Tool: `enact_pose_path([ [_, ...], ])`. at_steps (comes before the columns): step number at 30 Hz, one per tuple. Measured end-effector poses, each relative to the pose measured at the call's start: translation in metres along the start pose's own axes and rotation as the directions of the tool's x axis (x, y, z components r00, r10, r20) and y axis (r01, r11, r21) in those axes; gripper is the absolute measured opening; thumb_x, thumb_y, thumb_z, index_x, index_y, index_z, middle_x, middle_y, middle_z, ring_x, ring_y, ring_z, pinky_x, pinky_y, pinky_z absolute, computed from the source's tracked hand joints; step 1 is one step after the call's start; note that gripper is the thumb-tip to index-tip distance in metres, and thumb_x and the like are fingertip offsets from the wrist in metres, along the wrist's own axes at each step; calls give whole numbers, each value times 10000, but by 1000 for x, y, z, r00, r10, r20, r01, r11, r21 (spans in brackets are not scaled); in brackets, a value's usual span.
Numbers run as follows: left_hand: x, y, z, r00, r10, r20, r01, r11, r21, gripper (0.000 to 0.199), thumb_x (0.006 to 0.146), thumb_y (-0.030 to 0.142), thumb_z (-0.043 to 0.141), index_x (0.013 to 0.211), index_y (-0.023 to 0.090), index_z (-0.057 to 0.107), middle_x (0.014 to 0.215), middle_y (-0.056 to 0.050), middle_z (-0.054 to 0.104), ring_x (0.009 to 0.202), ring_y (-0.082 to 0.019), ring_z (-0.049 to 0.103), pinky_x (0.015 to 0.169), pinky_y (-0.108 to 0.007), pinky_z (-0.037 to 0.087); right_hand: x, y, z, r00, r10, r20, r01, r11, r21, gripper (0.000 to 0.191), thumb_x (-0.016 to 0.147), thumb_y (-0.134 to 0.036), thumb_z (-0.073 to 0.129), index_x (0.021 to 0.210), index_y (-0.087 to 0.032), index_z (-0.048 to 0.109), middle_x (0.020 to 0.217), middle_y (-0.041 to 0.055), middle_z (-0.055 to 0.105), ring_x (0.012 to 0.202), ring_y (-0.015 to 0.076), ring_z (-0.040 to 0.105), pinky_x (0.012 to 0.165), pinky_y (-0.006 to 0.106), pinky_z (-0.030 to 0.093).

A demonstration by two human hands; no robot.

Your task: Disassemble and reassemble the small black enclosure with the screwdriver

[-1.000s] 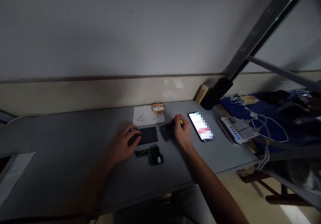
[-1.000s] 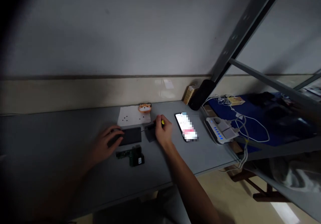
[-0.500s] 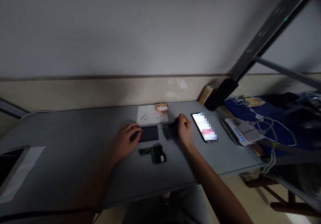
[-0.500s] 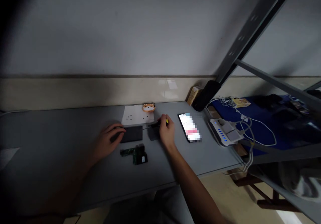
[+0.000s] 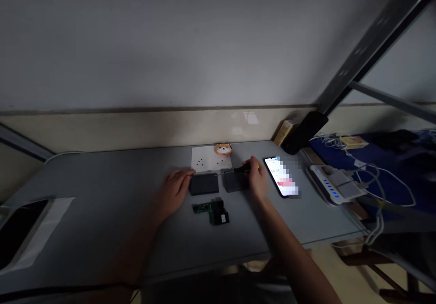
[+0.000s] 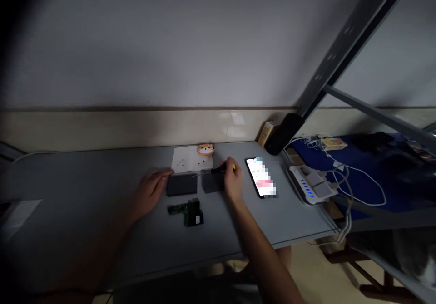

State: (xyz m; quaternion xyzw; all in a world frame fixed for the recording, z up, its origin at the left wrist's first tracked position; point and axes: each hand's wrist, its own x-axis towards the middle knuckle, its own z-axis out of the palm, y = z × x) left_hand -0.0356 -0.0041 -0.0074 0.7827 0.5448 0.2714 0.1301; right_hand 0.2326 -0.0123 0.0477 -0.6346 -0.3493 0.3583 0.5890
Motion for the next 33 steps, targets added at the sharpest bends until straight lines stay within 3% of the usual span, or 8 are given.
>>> enact_pose_path([
  [11, 0, -8, 6, 997, 23, -70, -22, 999, 23, 450, 1081, 377, 327, 1248, 264, 729, 1201, -70, 783, 1177, -276, 670, 1026, -461, 524, 2, 5, -1, 997, -74, 14, 74, 997, -23, 587, 805, -788, 475, 672, -234, 614, 705, 22, 638, 764, 216, 598, 733, 339, 441],
  [15, 3, -7, 2, 990, 104, -99, -98, 993, 69, 475, 1089, 370, 302, 1209, 253, 747, 1268, -88, 762, 1202, -288, 652, 1029, -478, 518, 2, 6, -1, 997, -79, 16, 79, 997, -14, 588, 794, -797, 483, 679, -235, 614, 677, 12, 620, 738, 207, 577, 709, 329, 432],
  [20, 54, 19, -9, 951, 289, 105, -301, 946, 123, 414, 1081, 372, 379, 1214, 256, 753, 1352, -86, 732, 1281, -271, 626, 1119, -476, 478, 4, 5, -1, 998, -58, 8, 58, 998, -8, 581, 779, -791, 485, 678, -235, 621, 655, 6, 592, 695, 201, 553, 671, 328, 420],
  [25, 114, 44, 1, 932, 206, 298, -269, 945, 187, 422, 1077, 373, 378, 1149, 222, 766, 1383, -83, 719, 1321, -255, 625, 1175, -420, 449, 4, 4, -1, 996, -84, 14, 85, 996, -16, 555, 789, -757, 471, 657, -235, 607, 613, -2, 558, 675, 200, 540, 663, 329, 416],
  [33, 115, 48, 16, 911, 205, 357, -290, 935, 203, 457, 1082, 420, 330, 1244, 227, 712, 1362, -115, 723, 1289, -286, 652, 1108, -437, 498, 5, 5, -2, 991, -126, 41, 127, 992, -21, 498, 805, -694, 444, 660, -241, 592, 622, 5, 562, 670, 201, 532, 660, 328, 403],
])
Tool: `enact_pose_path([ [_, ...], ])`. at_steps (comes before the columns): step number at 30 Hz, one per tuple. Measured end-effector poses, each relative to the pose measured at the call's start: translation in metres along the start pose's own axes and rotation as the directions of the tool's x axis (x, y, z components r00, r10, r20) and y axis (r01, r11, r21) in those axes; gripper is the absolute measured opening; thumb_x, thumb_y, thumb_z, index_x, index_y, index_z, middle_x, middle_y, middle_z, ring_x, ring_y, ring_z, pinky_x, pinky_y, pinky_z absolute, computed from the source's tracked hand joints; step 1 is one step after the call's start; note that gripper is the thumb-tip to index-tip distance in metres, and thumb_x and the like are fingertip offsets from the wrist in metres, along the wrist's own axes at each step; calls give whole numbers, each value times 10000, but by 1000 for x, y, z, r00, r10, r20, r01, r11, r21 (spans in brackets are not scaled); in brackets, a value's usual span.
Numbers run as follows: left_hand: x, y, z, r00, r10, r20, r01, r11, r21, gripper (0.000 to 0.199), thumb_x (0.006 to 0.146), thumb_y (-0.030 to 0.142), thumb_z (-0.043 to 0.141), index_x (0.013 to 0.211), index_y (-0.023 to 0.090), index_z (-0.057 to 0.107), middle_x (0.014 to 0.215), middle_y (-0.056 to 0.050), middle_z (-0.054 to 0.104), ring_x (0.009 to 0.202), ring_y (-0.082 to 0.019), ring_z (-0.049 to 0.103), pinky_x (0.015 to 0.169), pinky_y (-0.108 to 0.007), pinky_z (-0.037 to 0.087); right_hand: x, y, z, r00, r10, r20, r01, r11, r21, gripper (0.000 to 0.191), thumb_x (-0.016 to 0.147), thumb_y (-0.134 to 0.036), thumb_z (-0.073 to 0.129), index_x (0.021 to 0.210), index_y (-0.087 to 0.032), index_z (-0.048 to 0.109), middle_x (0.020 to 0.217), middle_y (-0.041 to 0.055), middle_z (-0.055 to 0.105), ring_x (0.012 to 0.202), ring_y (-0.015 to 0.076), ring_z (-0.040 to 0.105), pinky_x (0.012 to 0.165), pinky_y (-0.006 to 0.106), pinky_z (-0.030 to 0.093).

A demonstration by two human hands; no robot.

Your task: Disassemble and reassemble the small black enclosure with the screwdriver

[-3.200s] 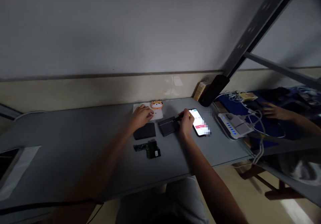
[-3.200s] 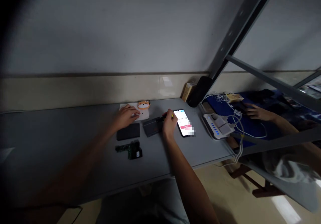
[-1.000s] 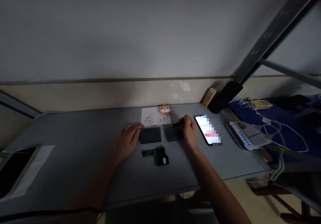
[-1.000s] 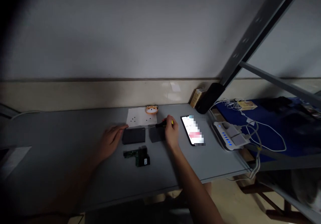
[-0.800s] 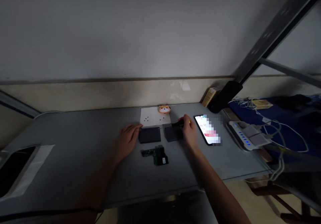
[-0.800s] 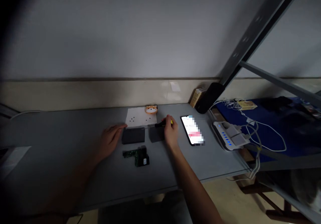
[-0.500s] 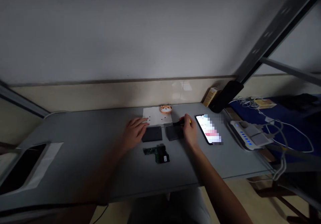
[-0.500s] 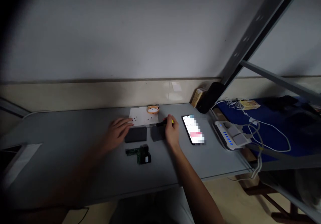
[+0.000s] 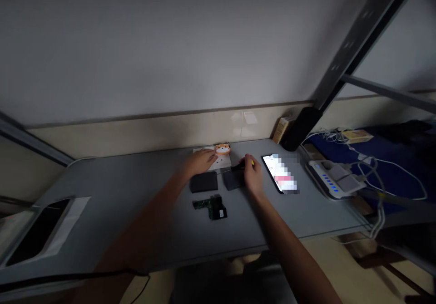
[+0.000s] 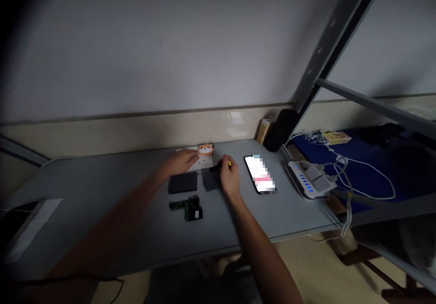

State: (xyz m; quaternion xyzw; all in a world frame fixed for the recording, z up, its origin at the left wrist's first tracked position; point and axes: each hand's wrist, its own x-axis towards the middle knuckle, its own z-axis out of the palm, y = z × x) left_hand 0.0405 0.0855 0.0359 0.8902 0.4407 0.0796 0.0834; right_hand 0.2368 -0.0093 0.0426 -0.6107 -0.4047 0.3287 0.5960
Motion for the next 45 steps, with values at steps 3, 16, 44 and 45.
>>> enact_pose_path([
  [3, 2, 2, 1, 1000, 5, 1, -5, 1000, -4, 453, 1082, 404, 332, 1237, 199, 704, 1363, -137, 716, 1299, -293, 643, 1125, -448, 486, 2, 1, -1, 1000, 7, -21, -7, 1000, 16, 493, 796, -690, 450, 654, -240, 591, 634, 5, 576, 672, 198, 538, 673, 330, 413],
  [16, 1, 3, -1, 998, 18, -66, -22, 998, -57, 332, 1064, 341, 422, 1110, 200, 719, 1285, -130, 729, 1267, -269, 656, 1117, -432, 500, 0, 0, -1, 999, 31, -35, -30, 999, 20, 496, 791, -695, 451, 648, -241, 590, 614, -5, 568, 678, 196, 538, 666, 323, 398],
  [44, -106, -10, 25, 933, -197, -302, 92, 940, -328, 232, 996, 291, 477, 1066, 263, 696, 1009, -43, 741, 972, -234, 701, 908, -374, 577, -1, 0, -1, 963, 176, -206, -162, 984, 79, 502, 740, -732, 540, 733, -239, 635, 835, 44, 666, 814, 211, 607, 671, 319, 466],
  [45, -106, -10, 24, 933, -195, -302, 92, 941, -326, 236, 1006, 298, 473, 1080, 262, 695, 1016, -44, 736, 978, -235, 697, 916, -379, 576, -1, 0, -1, 963, 173, -207, -159, 984, 83, 500, 741, -728, 537, 735, -238, 635, 836, 43, 668, 819, 210, 608, 676, 319, 469],
])
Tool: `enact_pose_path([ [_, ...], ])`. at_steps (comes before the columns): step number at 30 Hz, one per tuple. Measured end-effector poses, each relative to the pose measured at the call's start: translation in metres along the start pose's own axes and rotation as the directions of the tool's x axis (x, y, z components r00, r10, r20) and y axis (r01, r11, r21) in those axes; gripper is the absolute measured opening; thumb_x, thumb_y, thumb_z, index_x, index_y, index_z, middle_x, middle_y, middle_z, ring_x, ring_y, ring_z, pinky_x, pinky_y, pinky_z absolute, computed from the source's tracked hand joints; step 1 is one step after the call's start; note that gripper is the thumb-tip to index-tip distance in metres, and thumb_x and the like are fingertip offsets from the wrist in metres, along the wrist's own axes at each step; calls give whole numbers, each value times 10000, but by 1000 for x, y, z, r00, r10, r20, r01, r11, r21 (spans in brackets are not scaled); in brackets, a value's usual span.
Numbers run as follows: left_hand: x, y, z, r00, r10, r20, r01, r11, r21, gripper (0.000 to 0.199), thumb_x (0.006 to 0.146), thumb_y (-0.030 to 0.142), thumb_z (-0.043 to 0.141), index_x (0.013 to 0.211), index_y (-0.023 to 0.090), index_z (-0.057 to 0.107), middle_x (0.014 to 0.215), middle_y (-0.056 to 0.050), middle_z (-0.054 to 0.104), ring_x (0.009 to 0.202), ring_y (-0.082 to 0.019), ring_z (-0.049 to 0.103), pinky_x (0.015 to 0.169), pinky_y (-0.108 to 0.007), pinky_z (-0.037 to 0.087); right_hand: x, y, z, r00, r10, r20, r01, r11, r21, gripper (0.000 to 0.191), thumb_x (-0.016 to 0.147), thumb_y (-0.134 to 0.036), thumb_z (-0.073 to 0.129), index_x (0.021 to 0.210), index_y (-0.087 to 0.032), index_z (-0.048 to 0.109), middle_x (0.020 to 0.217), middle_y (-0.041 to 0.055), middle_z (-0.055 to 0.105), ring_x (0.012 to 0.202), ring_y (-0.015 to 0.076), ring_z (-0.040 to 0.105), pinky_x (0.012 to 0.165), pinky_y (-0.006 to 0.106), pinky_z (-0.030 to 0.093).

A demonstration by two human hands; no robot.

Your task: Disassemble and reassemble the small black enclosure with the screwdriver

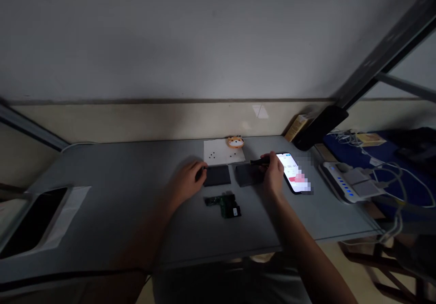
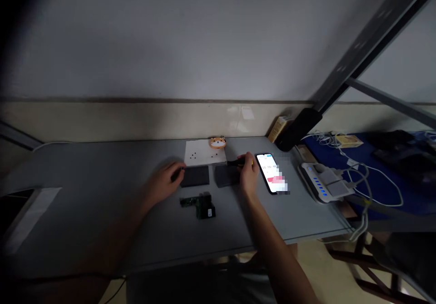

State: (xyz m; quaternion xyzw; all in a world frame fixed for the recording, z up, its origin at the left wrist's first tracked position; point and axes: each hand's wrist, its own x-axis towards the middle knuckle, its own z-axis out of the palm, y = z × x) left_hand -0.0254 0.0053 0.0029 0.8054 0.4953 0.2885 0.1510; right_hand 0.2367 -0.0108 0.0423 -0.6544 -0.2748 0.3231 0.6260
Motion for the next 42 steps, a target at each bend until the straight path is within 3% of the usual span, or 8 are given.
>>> enact_pose_path([
  [7, 1, -9, 4, 999, 6, -48, -1, 995, 103, 373, 1075, 371, 403, 1258, 242, 701, 1184, -91, 694, 1154, -272, 626, 1031, -444, 529, 0, -3, 0, 999, 37, 16, -37, 999, 3, 508, 744, -729, 535, 736, -230, 629, 797, 42, 661, 786, 205, 609, 648, 316, 454],
  [15, 0, -17, 9, 997, -39, -64, 51, 978, 204, 441, 1093, 394, 352, 1263, 274, 740, 1162, -98, 683, 1117, -289, 603, 992, -465, 526, -2, -6, -1, 995, 87, 41, -88, 996, 19, 500, 775, -721, 549, 742, -229, 633, 762, 34, 648, 744, 206, 611, 631, 327, 463],
  [27, 0, -17, 9, 997, -40, -62, 52, 979, 198, 396, 1080, 378, 387, 1270, 264, 715, 1203, -106, 679, 1154, -292, 615, 1004, -462, 511, 0, -3, 0, 998, 24, 50, -24, 1000, -4, 551, 698, -774, 531, 715, -231, 625, 778, 43, 653, 793, 210, 610, 635, 314, 457],
  [34, -2, 1, 5, 998, 50, 30, -51, 997, 54, 292, 1055, 336, 438, 1148, 246, 700, 1057, -65, 702, 1021, -241, 659, 970, -392, 541, 1, 0, 1, 998, -21, 56, 21, 1000, 1, 585, 735, -808, 538, 716, -228, 616, 744, 23, 642, 782, 198, 614, 646, 301, 456],
  [42, -1, 8, 5, 998, 62, -24, -61, 996, 64, 202, 981, 226, 493, 944, 226, 692, 950, -46, 709, 931, -218, 672, 904, -353, 556, 2, 3, 3, 1000, -4, 30, 2, 998, 62, 617, 732, -834, 575, 742, -221, 635, 692, -2, 634, 706, 180, 603, 634, 306, 452],
])
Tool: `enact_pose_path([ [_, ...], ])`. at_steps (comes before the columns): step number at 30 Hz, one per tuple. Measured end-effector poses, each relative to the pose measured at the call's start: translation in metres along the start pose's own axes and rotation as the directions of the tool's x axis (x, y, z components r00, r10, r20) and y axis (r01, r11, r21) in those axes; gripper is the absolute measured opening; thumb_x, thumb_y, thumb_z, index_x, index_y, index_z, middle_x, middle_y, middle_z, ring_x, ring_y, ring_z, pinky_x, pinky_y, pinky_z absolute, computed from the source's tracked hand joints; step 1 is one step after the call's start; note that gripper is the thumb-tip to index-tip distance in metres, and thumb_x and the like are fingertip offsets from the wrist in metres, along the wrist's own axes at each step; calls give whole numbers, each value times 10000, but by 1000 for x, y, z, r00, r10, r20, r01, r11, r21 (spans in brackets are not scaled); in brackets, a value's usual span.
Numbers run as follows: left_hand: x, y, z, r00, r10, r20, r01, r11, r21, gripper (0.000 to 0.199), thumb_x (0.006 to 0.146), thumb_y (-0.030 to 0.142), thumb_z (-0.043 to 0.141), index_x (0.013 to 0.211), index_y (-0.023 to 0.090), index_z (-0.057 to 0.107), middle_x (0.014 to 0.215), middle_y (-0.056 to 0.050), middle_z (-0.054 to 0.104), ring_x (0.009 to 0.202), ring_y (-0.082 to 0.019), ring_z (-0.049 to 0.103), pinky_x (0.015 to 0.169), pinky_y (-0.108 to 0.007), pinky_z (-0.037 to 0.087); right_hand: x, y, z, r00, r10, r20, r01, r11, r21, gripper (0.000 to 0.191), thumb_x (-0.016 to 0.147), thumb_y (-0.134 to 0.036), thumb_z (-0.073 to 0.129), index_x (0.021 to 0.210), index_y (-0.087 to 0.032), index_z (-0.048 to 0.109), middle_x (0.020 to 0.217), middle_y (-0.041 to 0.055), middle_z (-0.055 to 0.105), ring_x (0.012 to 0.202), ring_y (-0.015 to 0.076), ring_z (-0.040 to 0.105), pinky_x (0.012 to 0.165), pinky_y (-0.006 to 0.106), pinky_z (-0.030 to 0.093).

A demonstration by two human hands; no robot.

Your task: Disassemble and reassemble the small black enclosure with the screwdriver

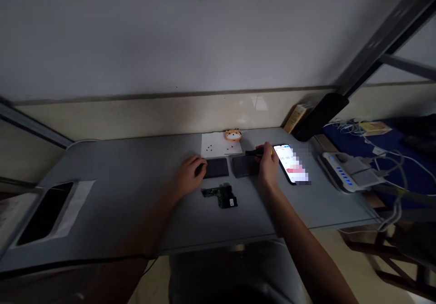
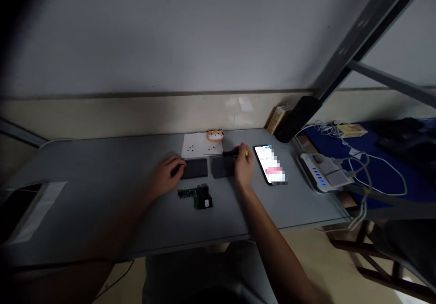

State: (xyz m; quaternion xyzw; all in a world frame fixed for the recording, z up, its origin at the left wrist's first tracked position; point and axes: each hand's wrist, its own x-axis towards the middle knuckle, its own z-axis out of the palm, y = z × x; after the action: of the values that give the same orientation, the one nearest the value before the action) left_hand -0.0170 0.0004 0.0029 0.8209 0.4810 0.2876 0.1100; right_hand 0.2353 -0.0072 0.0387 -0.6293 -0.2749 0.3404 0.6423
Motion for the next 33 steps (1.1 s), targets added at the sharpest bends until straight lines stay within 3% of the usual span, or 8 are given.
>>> enact_pose_path([
  [6, 0, -3, -1, 1000, 3, -14, -3, 1000, -13, 205, 965, 227, 510, 928, 226, 711, 945, -51, 720, 921, -218, 680, 888, -353, 559, 2, 3, 2, 998, 31, -60, -24, 992, 120, 557, 786, -775, 606, 774, -220, 651, 687, -28, 590, 619, 130, 514, 598, 277, 447],
  [12, 0, -8, -2, 1000, 13, -19, -13, 1000, -4, 223, 989, 257, 509, 970, 233, 731, 943, -45, 702, 931, -211, 672, 905, -348, 562, 2, 9, 9, 999, -13, -41, 21, 980, 199, 564, 788, -790, 614, 766, -227, 636, 624, -41, 536, 562, 124, 466, 513, 265, 368],
  [17, -3, 2, -4, 993, 67, -97, -59, 995, 84, 258, 1023, 323, 512, 1093, 229, 742, 1091, -87, 679, 1070, -252, 648, 975, -406, 531, 9, 16, 10, 997, -46, -63, 60, 967, 249, 577, 814, -795, 590, 761, -221, 617, 690, -27, 580, 580, 112, 490, 535, 266, 387],
  [20, -9, 25, -5, 978, 210, 9, -210, 978, 15, 243, 1016, 355, 568, 1148, 241, 736, 1143, -90, 671, 1096, -252, 639, 985, -409, 527, 10, 17, 10, 998, -34, -56, 48, 961, 271, 557, 818, -772, 608, 775, -217, 628, 772, -8, 629, 612, 110, 515, 560, 264, 409],
  [24, -18, 57, 3, 896, 397, 200, -363, 913, -184, 204, 949, 375, 712, 1099, 241, 744, 1059, -62, 692, 1022, -220, 655, 960, -365, 553, 8, 15, 9, 998, -7, -60, 22, 966, 258, 584, 781, -798, 612, 768, -215, 637, 772, -3, 642, 602, 113, 516, 566, 271, 422],
  [26, -19, 64, 9, 880, 415, 231, -375, 906, -196, 149, 963, 358, 706, 1048, 244, 751, 1035, -47, 695, 1000, -203, 662, 961, -347, 556, 7, 14, 9, 998, -10, -67, 26, 970, 242, 600, 765, -816, 610, 760, -217, 637, 758, -4, 640, 611, 120, 525, 571, 273, 428],
  [33, -13, 67, 24, 898, 390, 204, -377, 921, -99, 205, 1047, 368, 593, 1133, 262, 746, 1116, -53, 677, 1058, -201, 669, 1022, -370, 560, 6, 13, 8, 999, -34, -30, 39, 974, 221, 602, 797, -821, 564, 762, -222, 625, 776, 9, 640, 645, 136, 533, 596, 289, 410],
])
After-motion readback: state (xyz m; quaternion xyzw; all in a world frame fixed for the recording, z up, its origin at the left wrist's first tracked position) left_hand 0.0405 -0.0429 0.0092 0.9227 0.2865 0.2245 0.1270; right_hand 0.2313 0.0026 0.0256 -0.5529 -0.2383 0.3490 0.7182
